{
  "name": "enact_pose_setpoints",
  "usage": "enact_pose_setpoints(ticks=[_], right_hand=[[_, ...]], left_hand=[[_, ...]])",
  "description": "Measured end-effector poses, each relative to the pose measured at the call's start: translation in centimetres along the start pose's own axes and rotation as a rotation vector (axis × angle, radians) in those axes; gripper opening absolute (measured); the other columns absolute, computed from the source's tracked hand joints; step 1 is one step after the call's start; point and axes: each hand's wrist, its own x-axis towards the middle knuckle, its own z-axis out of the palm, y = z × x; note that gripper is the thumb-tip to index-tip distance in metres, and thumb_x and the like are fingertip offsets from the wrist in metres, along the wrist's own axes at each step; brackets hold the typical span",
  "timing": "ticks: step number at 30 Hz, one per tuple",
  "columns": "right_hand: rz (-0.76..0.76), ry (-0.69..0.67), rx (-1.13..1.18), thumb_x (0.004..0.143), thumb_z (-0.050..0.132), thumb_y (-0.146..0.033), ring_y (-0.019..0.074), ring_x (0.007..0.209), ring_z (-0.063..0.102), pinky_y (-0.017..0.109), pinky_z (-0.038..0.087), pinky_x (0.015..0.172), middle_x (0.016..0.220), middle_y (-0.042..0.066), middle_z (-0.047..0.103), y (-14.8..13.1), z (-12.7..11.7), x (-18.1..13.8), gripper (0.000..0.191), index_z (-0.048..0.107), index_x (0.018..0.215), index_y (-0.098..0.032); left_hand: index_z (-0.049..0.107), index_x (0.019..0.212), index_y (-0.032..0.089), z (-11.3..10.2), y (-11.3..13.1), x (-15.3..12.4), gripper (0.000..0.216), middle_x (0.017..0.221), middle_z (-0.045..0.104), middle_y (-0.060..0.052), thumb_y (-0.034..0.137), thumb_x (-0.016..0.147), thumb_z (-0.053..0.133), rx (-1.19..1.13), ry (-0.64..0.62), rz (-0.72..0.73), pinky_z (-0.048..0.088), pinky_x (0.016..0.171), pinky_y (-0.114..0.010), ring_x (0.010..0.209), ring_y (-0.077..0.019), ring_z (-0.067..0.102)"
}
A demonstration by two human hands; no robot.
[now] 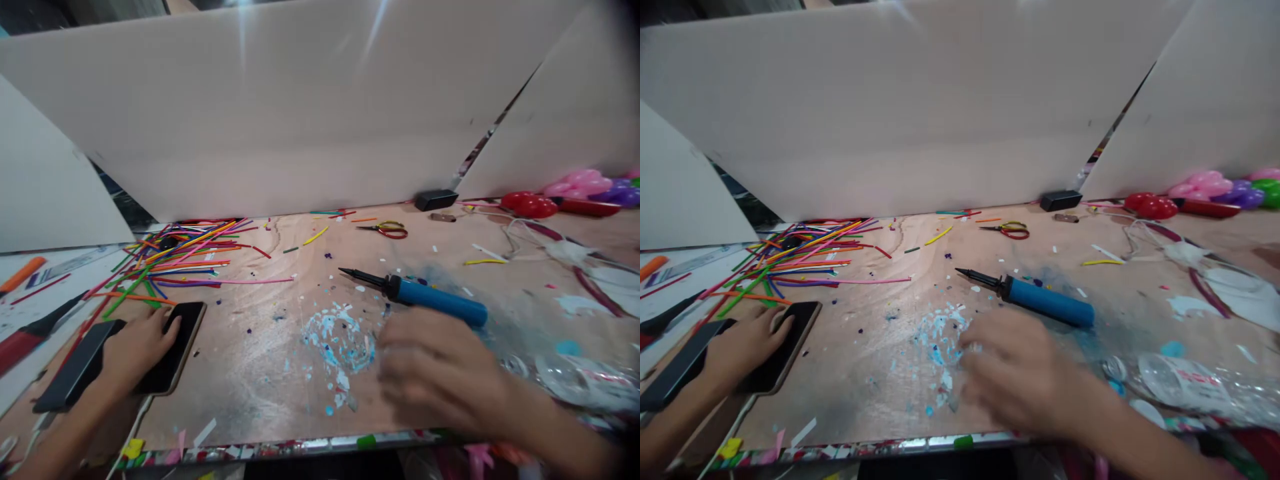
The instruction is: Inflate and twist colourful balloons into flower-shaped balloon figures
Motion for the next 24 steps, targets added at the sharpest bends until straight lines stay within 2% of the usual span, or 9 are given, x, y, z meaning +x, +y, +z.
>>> enact_pose_setpoints(ticks=[2,3,5,7,9,12,16,19,24], right_hand=[[0.124,-0.002,-0.175,0.097,0.040,-0.035,0.0251,0.100,0.063,0.043,0.051,0.089,0.105,0.010,0.068,4.1,-0.5,1.0,0.030,0.066,0.107,-0.023],[0.241,-0.013,-0.313,0.097,0.040,-0.037,0.0275,0.107,0.060,0.045,0.048,0.093,0.115,0.013,0.065,6.3,-0.5,1.6,0.035,0.062,0.118,-0.019],[0.418,-0.118,-0.529,0.090,0.050,-0.047,0.0359,0.116,0.054,0.050,0.044,0.096,0.128,0.021,0.058,10.2,0.2,2.9,0.055,0.052,0.132,-0.011],[0.533,-0.310,-0.577,0.088,0.053,-0.044,0.0356,0.108,0.060,0.045,0.047,0.089,0.117,0.022,0.063,13.1,0.9,4.4,0.049,0.058,0.123,-0.010],[0.560,-0.411,-0.556,0.090,0.050,-0.041,0.0328,0.096,0.064,0.039,0.049,0.080,0.104,0.020,0.067,14.4,1.2,6.2,0.038,0.063,0.109,-0.011],[0.574,-0.332,-0.369,0.090,0.050,-0.041,0.0256,0.081,0.066,0.032,0.048,0.068,0.094,0.015,0.069,14.5,0.2,9.5,0.032,0.057,0.108,-0.014],[0.645,-0.204,0.076,0.093,0.049,-0.044,0.0166,0.062,0.060,0.025,0.045,0.051,0.078,0.006,0.064,13.3,-1.3,14.9,0.027,0.049,0.102,-0.018],[0.647,-0.196,0.421,0.096,0.042,-0.048,0.0162,0.060,0.060,0.024,0.045,0.049,0.072,0.004,0.061,13.0,-0.5,18.0,0.029,0.047,0.095,-0.020],[0.627,-0.297,0.829,0.098,0.033,-0.047,0.0158,0.056,0.060,0.025,0.048,0.050,0.067,0.003,0.063,13.2,2.2,19.2,0.030,0.047,0.096,-0.021]], left_hand=[[0.058,0.124,0.020,-1.0,3.6,0.0,0.051,0.126,0.061,-0.014,0.048,0.090,0.032,0.003,0.135,0.172,0.049,0.081,-0.046,0.104,-0.0372,0.063],[0.060,0.121,0.019,-1.4,6.0,0.1,0.049,0.122,0.064,-0.013,0.047,0.091,0.034,-0.066,0.105,0.309,0.048,0.086,-0.043,0.107,-0.0341,0.062],[0.059,0.125,0.022,-1.8,11.1,0.7,0.048,0.111,0.069,-0.011,0.049,0.092,0.037,-0.240,0.029,0.423,0.047,0.085,-0.040,0.099,-0.0302,0.065],[0.063,0.120,0.024,-1.4,15.7,1.9,0.042,0.099,0.072,-0.010,0.046,0.087,0.048,-0.457,-0.033,0.488,0.045,0.084,-0.042,0.094,-0.0308,0.065],[0.071,0.088,0.019,-0.6,19.0,3.7,0.026,0.088,0.071,-0.013,0.040,0.080,0.060,-0.648,-0.070,0.479,0.042,0.088,-0.044,0.095,-0.0333,0.064],[0.065,0.070,0.017,0.0,21.5,7.5,0.021,0.084,0.070,-0.014,0.037,0.076,0.065,-0.798,-0.038,0.412,0.043,0.088,-0.041,0.099,-0.0322,0.064],[0.060,0.104,0.019,-2.1,23.6,12.7,0.030,0.105,0.070,-0.013,0.041,0.090,0.046,-1.130,-0.002,0.316,0.050,0.071,-0.031,0.082,-0.0192,0.068],[0.052,0.119,0.020,-4.2,25.8,14.5,0.036,0.129,0.061,-0.012,0.040,0.095,0.034,-1.401,-0.013,0.323,0.053,0.070,-0.027,0.088,-0.0141,0.069],[0.064,0.096,0.017,-4.9,28.4,13.5,0.034,0.107,0.071,-0.008,0.038,0.072,0.074,-2.076,-0.304,0.327,0.053,0.065,-0.024,0.076,-0.0137,0.068]])
